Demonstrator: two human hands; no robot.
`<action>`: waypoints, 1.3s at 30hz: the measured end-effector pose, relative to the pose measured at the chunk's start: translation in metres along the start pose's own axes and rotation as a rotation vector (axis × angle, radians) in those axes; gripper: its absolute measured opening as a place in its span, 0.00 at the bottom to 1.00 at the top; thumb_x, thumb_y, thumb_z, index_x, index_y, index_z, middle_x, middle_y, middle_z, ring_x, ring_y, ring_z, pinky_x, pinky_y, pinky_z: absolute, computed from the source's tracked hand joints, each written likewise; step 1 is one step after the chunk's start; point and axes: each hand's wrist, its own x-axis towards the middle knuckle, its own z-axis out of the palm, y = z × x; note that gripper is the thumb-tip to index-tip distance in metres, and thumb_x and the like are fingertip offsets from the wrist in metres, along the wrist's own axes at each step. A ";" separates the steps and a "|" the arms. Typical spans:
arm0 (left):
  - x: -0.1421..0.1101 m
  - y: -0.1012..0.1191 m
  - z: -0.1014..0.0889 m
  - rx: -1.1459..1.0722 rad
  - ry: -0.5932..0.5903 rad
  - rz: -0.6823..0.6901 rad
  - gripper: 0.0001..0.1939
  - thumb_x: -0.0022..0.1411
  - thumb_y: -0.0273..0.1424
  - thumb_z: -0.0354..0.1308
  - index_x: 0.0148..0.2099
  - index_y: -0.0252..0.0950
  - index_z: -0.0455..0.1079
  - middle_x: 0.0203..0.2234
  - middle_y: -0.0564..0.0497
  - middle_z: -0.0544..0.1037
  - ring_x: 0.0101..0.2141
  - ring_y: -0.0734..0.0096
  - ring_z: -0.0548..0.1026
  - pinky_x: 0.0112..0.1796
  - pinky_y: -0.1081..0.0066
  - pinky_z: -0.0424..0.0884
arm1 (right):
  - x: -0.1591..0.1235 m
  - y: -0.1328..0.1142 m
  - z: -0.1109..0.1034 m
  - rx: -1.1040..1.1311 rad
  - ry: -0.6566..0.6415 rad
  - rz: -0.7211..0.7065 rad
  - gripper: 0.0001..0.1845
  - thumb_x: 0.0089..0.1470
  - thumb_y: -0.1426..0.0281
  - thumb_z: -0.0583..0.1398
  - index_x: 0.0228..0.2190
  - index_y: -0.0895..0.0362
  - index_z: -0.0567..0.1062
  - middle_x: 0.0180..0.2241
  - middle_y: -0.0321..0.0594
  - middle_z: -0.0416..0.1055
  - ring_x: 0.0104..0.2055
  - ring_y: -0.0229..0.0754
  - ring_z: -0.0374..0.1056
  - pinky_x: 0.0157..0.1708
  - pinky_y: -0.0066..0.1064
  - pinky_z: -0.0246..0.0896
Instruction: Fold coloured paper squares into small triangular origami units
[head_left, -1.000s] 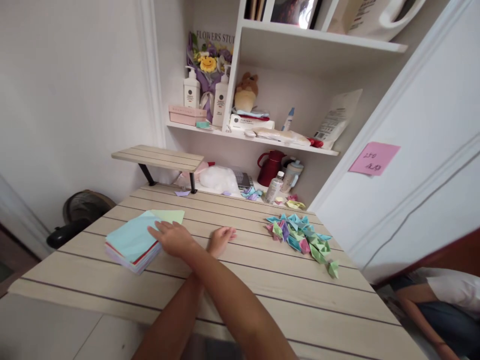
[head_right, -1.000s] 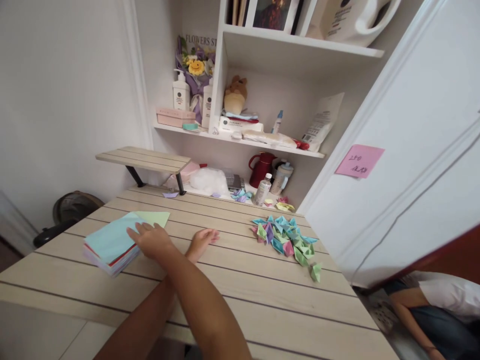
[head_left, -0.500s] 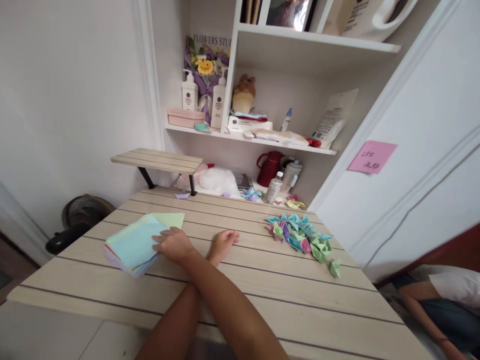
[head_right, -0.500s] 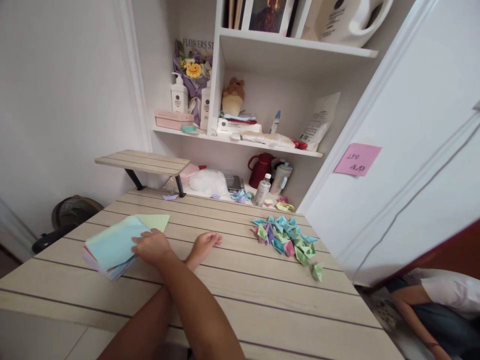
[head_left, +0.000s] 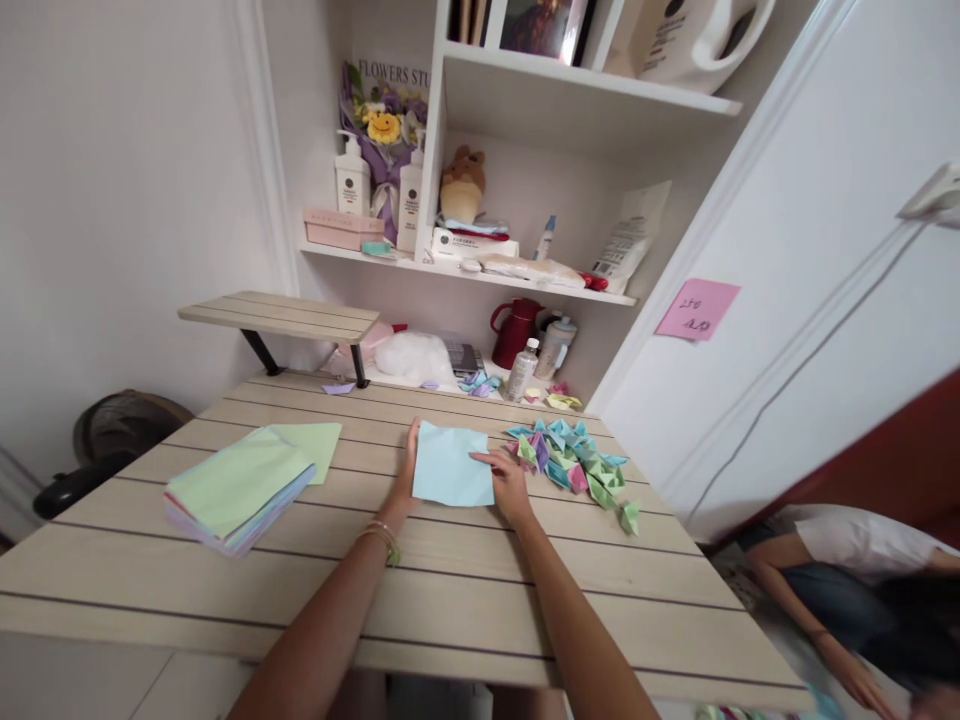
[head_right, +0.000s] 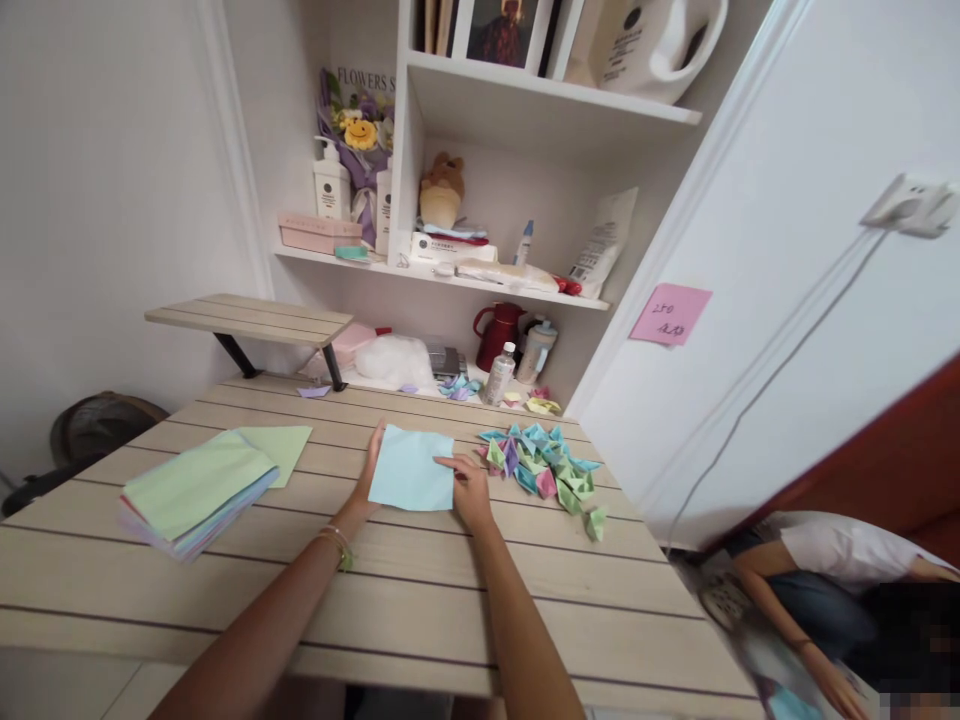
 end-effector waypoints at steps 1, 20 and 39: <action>-0.001 0.001 -0.001 -0.030 -0.028 0.004 0.28 0.53 0.34 0.58 0.56 0.38 0.57 0.43 0.45 0.72 0.40 0.64 0.72 0.41 0.63 0.69 | -0.003 0.005 -0.004 0.052 0.019 0.023 0.14 0.47 0.72 0.58 0.38 0.53 0.76 0.39 0.43 0.70 0.40 0.43 0.66 0.33 0.31 0.63; 0.009 -0.005 -0.010 0.014 -0.020 -0.046 0.15 0.35 0.34 0.68 0.28 0.31 0.73 0.24 0.50 0.78 0.28 0.66 0.75 0.37 0.65 0.71 | -0.003 0.001 -0.006 0.262 -0.020 0.224 0.15 0.36 0.66 0.66 0.31 0.56 0.77 0.33 0.41 0.74 0.33 0.43 0.69 0.34 0.33 0.65; 0.007 -0.011 0.011 -0.243 0.056 0.040 0.27 0.45 0.29 0.64 0.41 0.41 0.49 0.32 0.52 0.75 0.33 0.70 0.76 0.41 0.58 0.71 | -0.003 0.005 0.012 0.314 0.155 0.219 0.24 0.51 0.59 0.55 0.48 0.57 0.69 0.32 0.41 0.73 0.29 0.43 0.71 0.33 0.36 0.66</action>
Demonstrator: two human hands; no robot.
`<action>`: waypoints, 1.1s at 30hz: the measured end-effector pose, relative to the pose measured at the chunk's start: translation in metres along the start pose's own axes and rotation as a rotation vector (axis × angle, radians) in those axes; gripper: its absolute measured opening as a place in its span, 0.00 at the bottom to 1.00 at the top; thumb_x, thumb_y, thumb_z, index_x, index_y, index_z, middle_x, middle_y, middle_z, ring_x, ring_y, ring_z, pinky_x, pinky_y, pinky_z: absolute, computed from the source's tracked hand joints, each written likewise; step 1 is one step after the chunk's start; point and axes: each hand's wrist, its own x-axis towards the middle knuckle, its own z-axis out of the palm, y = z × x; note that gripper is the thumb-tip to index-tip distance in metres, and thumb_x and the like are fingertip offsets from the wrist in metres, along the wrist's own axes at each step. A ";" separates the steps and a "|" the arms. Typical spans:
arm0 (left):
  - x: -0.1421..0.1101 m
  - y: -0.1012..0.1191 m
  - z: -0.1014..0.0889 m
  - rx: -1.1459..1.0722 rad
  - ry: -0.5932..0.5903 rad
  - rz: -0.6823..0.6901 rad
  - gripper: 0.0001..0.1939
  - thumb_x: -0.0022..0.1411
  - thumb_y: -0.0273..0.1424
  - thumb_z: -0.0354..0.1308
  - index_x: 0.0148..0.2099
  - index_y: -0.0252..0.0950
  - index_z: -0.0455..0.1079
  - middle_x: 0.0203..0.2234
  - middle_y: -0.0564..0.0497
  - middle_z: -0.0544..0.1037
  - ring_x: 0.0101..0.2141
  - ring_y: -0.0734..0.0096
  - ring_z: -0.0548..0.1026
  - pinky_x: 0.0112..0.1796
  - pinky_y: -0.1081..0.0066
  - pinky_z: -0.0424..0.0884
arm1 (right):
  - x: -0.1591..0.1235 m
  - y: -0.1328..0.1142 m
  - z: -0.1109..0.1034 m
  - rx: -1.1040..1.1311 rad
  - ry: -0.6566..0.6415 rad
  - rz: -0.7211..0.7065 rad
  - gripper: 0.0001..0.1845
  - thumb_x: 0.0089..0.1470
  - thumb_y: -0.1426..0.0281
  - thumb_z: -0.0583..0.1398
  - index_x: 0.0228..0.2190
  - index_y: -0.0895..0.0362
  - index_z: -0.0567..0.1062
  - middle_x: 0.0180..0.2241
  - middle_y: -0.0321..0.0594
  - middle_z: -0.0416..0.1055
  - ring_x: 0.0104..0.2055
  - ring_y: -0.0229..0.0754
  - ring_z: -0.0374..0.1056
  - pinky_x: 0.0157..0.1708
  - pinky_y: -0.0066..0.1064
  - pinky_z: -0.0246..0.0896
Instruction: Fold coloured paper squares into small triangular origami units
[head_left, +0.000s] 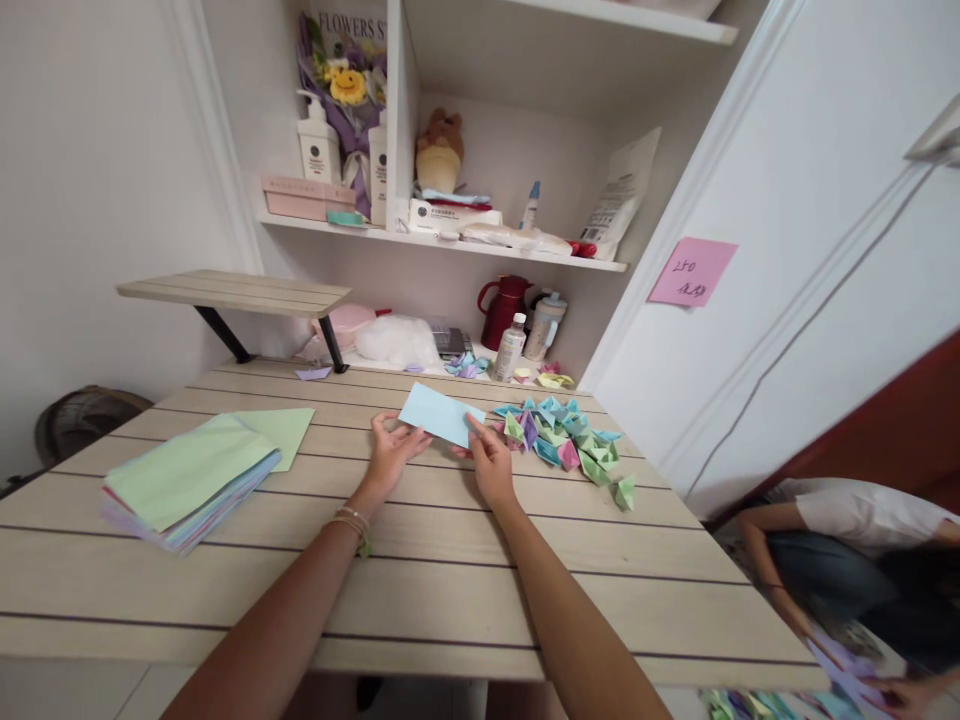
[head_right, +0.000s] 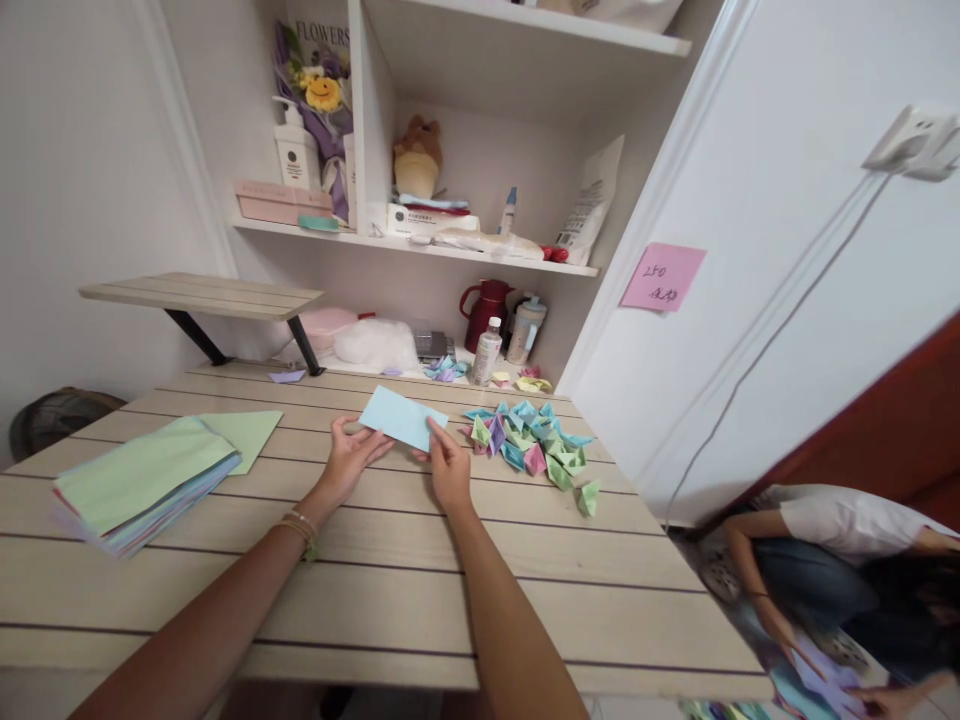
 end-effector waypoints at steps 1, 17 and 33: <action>0.000 0.000 0.001 -0.002 0.017 0.006 0.27 0.45 0.29 0.63 0.39 0.42 0.48 0.30 0.54 0.75 0.32 0.71 0.76 0.39 0.58 0.71 | 0.000 0.001 0.001 -0.013 -0.021 -0.007 0.22 0.50 0.59 0.55 0.45 0.57 0.71 0.33 0.42 0.73 0.30 0.43 0.71 0.34 0.36 0.66; 0.004 -0.003 -0.008 0.135 0.083 -0.035 0.48 0.39 0.25 0.66 0.57 0.41 0.40 0.31 0.50 0.76 0.30 0.66 0.77 0.33 0.65 0.73 | 0.000 -0.007 -0.001 -0.102 -0.212 -0.095 0.11 0.35 0.68 0.66 0.28 0.55 0.78 0.37 0.43 0.72 0.39 0.45 0.68 0.34 0.32 0.64; 0.000 -0.002 -0.003 0.130 -0.063 -0.235 0.20 0.45 0.31 0.65 0.41 0.29 0.68 0.33 0.41 0.78 0.32 0.63 0.77 0.39 0.64 0.73 | 0.005 -0.002 0.001 0.138 -0.017 0.111 0.16 0.35 0.61 0.66 0.24 0.58 0.71 0.22 0.35 0.71 0.25 0.38 0.67 0.29 0.30 0.63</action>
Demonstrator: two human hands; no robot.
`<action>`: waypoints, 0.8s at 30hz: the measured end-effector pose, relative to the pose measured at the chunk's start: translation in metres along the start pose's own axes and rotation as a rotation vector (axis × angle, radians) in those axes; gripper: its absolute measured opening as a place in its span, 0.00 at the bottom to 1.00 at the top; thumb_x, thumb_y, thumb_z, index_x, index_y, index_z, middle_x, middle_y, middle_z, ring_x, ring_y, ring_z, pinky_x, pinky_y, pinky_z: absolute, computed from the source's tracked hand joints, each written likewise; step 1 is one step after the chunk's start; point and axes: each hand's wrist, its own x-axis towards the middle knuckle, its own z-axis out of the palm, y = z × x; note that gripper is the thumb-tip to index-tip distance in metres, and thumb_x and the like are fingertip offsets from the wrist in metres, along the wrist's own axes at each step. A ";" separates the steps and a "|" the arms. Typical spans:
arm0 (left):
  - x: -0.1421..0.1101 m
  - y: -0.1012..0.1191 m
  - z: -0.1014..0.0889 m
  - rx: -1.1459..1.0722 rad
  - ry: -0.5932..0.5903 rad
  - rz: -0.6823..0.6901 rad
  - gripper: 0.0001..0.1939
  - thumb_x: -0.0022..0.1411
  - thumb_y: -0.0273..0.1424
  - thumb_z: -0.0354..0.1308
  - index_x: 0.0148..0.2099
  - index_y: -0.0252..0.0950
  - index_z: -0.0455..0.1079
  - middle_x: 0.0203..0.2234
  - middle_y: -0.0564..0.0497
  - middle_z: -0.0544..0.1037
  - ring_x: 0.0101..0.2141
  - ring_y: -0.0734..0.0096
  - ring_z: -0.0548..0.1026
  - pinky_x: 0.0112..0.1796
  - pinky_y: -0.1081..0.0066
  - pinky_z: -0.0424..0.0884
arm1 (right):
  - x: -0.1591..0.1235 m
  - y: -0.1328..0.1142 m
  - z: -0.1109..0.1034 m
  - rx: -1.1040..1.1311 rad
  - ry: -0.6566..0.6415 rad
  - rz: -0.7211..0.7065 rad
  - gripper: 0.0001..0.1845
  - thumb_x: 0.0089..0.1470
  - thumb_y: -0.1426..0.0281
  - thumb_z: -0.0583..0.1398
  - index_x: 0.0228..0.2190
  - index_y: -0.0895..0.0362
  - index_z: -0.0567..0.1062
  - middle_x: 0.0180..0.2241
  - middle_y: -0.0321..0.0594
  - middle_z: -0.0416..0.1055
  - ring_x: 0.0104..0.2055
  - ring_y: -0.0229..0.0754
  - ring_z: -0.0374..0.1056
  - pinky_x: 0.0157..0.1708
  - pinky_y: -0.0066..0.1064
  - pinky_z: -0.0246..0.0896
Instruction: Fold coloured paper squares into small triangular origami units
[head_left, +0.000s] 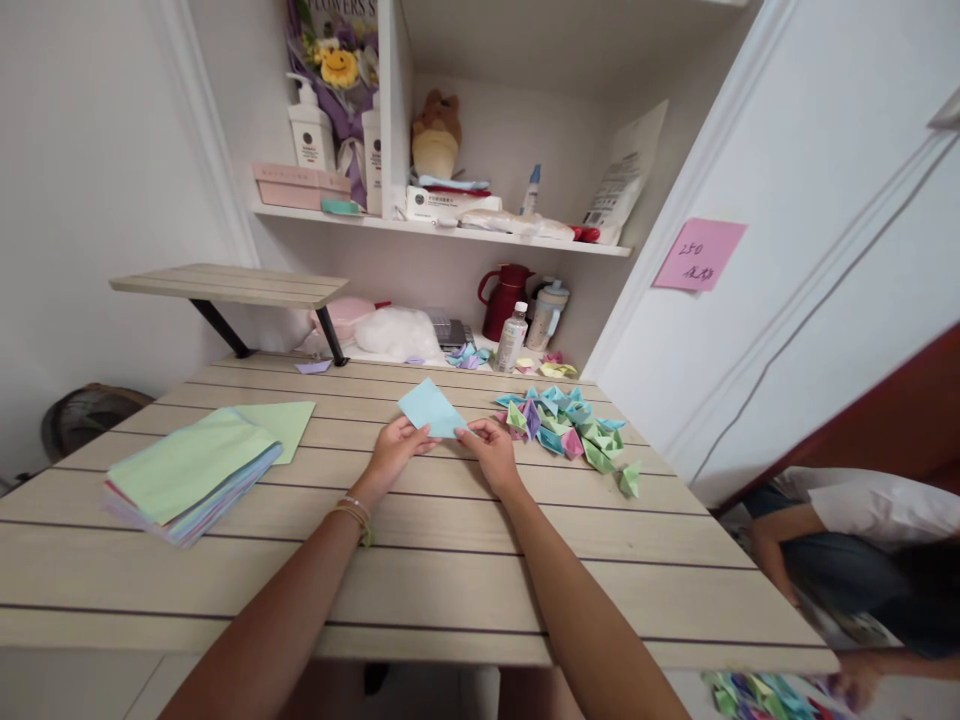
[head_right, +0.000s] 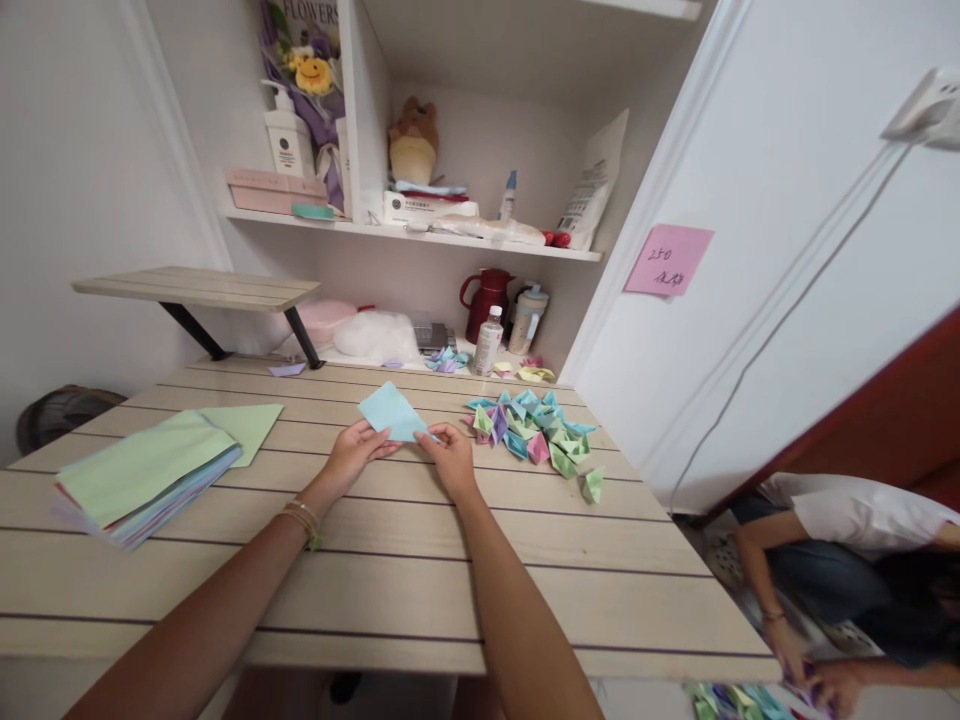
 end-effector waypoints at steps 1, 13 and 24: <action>0.000 0.000 0.000 0.008 -0.008 0.005 0.20 0.45 0.31 0.65 0.41 0.29 0.68 0.33 0.41 0.78 0.32 0.63 0.77 0.38 0.64 0.73 | 0.000 0.001 0.000 0.019 0.002 0.011 0.16 0.35 0.61 0.66 0.25 0.58 0.70 0.22 0.35 0.71 0.25 0.38 0.68 0.29 0.30 0.64; -0.003 -0.004 0.003 0.176 -0.089 0.028 0.17 0.40 0.31 0.67 0.35 0.29 0.73 0.28 0.44 0.79 0.29 0.63 0.77 0.34 0.64 0.74 | -0.001 0.005 0.003 0.052 -0.133 0.080 0.24 0.33 0.63 0.67 0.35 0.59 0.72 0.27 0.38 0.74 0.29 0.42 0.71 0.33 0.34 0.68; 0.001 -0.003 -0.003 0.112 0.007 -0.058 0.16 0.50 0.39 0.61 0.31 0.28 0.70 0.24 0.39 0.79 0.24 0.63 0.77 0.26 0.70 0.74 | -0.002 0.005 0.004 0.171 -0.108 0.170 0.19 0.33 0.64 0.68 0.30 0.61 0.74 0.26 0.40 0.75 0.29 0.43 0.73 0.35 0.34 0.68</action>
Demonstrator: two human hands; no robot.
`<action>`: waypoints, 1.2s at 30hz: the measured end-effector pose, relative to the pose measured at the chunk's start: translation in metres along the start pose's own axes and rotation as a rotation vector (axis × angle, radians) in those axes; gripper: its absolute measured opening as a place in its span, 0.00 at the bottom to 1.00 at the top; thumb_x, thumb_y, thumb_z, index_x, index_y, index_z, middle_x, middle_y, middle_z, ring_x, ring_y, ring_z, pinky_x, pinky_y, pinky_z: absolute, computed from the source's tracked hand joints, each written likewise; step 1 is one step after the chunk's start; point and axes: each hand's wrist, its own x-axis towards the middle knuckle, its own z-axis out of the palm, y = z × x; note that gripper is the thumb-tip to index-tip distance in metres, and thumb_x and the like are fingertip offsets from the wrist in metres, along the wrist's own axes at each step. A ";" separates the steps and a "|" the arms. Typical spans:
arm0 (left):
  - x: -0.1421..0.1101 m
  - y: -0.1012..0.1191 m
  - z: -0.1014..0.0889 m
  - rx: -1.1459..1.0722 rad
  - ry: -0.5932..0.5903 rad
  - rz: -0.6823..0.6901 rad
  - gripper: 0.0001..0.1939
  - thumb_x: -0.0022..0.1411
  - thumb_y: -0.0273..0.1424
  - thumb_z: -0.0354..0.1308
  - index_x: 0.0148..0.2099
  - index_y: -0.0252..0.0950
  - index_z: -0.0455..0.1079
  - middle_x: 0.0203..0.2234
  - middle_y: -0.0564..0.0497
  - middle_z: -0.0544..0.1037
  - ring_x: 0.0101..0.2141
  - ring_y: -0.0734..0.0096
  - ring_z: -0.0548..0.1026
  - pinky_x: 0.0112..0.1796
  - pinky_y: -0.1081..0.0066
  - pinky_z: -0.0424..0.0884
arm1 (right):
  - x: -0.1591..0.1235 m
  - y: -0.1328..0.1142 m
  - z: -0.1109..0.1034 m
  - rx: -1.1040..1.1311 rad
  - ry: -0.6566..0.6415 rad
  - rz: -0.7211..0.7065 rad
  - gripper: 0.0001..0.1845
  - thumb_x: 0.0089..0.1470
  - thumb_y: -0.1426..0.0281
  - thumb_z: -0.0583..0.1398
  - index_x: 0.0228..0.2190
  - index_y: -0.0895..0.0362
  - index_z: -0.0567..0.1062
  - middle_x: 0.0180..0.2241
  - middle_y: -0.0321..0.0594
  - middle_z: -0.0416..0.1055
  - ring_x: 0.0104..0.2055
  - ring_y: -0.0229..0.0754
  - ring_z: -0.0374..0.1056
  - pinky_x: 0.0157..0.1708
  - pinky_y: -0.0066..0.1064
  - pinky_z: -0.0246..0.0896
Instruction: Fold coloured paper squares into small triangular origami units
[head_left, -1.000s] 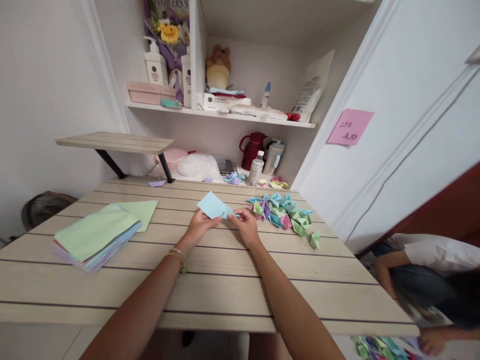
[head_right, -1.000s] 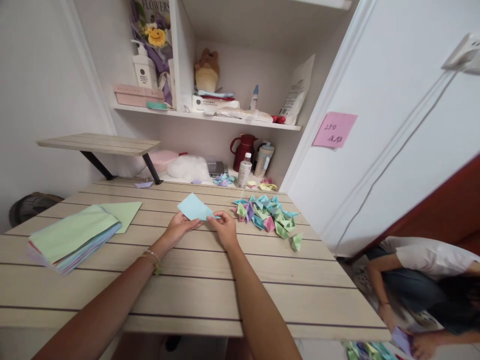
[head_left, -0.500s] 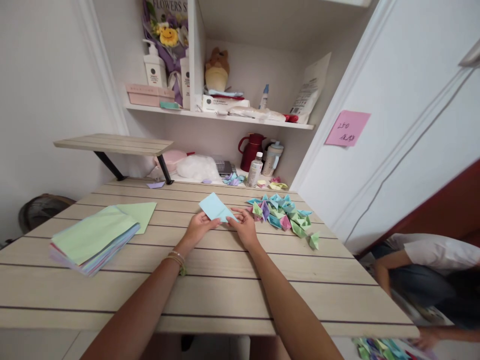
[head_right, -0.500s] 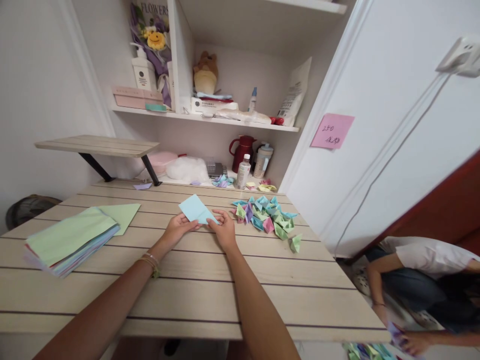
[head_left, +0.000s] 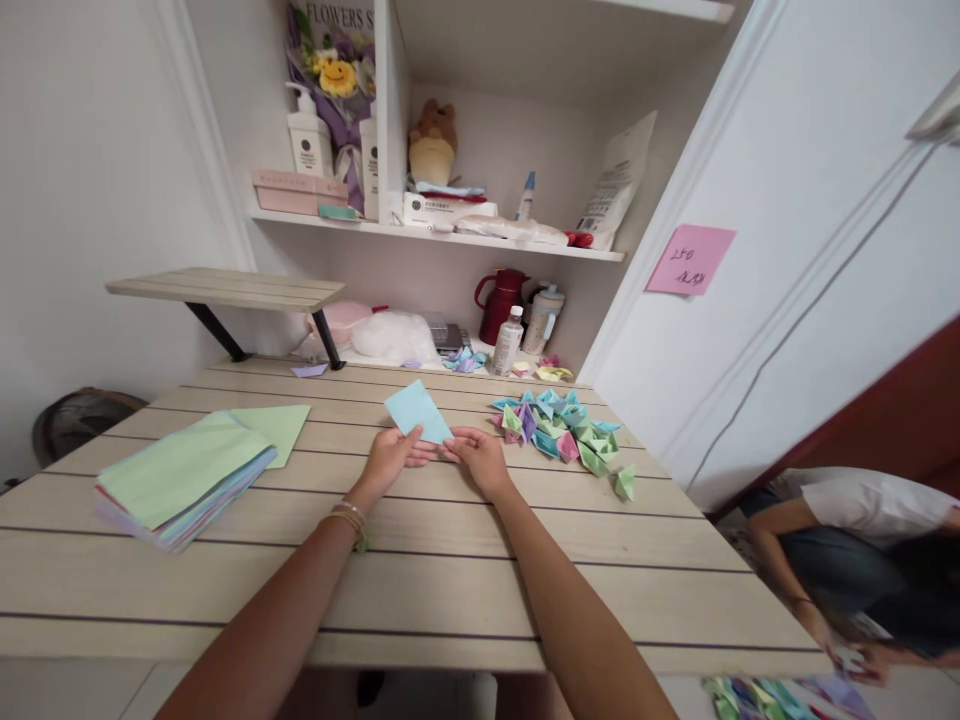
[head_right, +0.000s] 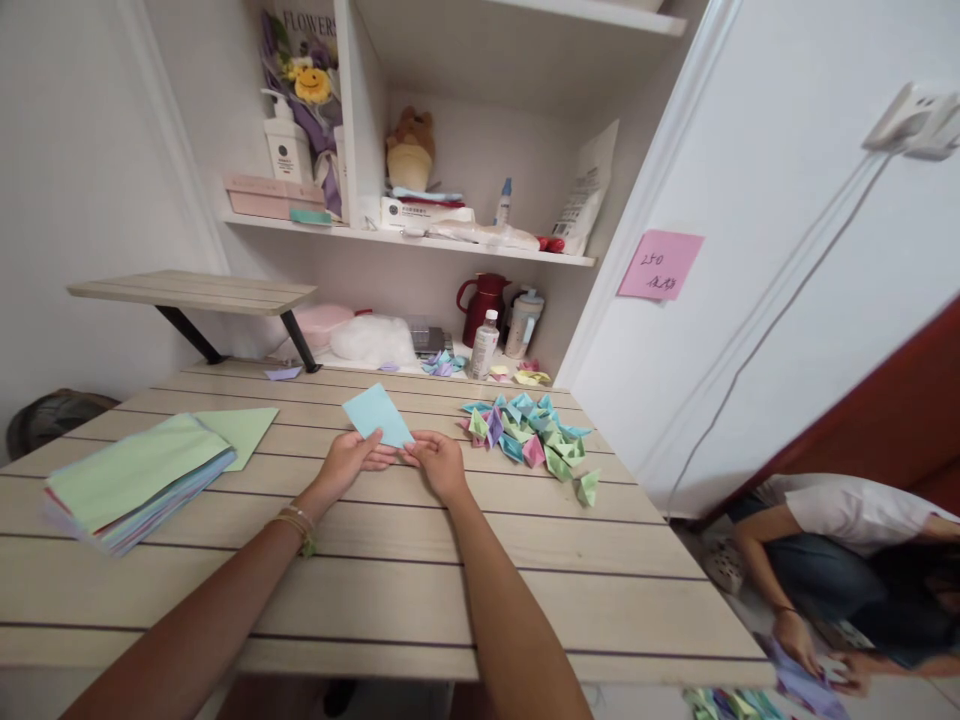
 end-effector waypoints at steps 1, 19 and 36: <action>0.000 -0.001 0.000 -0.004 -0.005 -0.008 0.17 0.51 0.40 0.59 0.31 0.29 0.69 0.23 0.39 0.79 0.23 0.63 0.77 0.25 0.70 0.74 | 0.000 0.000 0.000 -0.009 0.000 -0.007 0.19 0.33 0.64 0.67 0.30 0.61 0.74 0.25 0.40 0.75 0.29 0.43 0.73 0.35 0.34 0.68; -0.002 0.002 0.002 -0.008 -0.061 0.167 0.34 0.39 0.27 0.66 0.52 0.31 0.65 0.42 0.41 0.76 0.43 0.59 0.73 0.45 0.59 0.68 | -0.007 -0.022 -0.009 -0.710 -0.228 -0.450 0.18 0.45 0.68 0.61 0.42 0.50 0.74 0.36 0.39 0.73 0.32 0.40 0.68 0.32 0.30 0.63; 0.000 0.000 0.000 -0.005 -0.036 0.161 0.31 0.44 0.33 0.65 0.50 0.34 0.60 0.28 0.47 0.78 0.28 0.68 0.77 0.35 0.65 0.73 | 0.004 -0.006 -0.010 -0.293 0.051 -0.173 0.15 0.37 0.64 0.65 0.30 0.59 0.75 0.23 0.37 0.72 0.24 0.36 0.64 0.26 0.28 0.59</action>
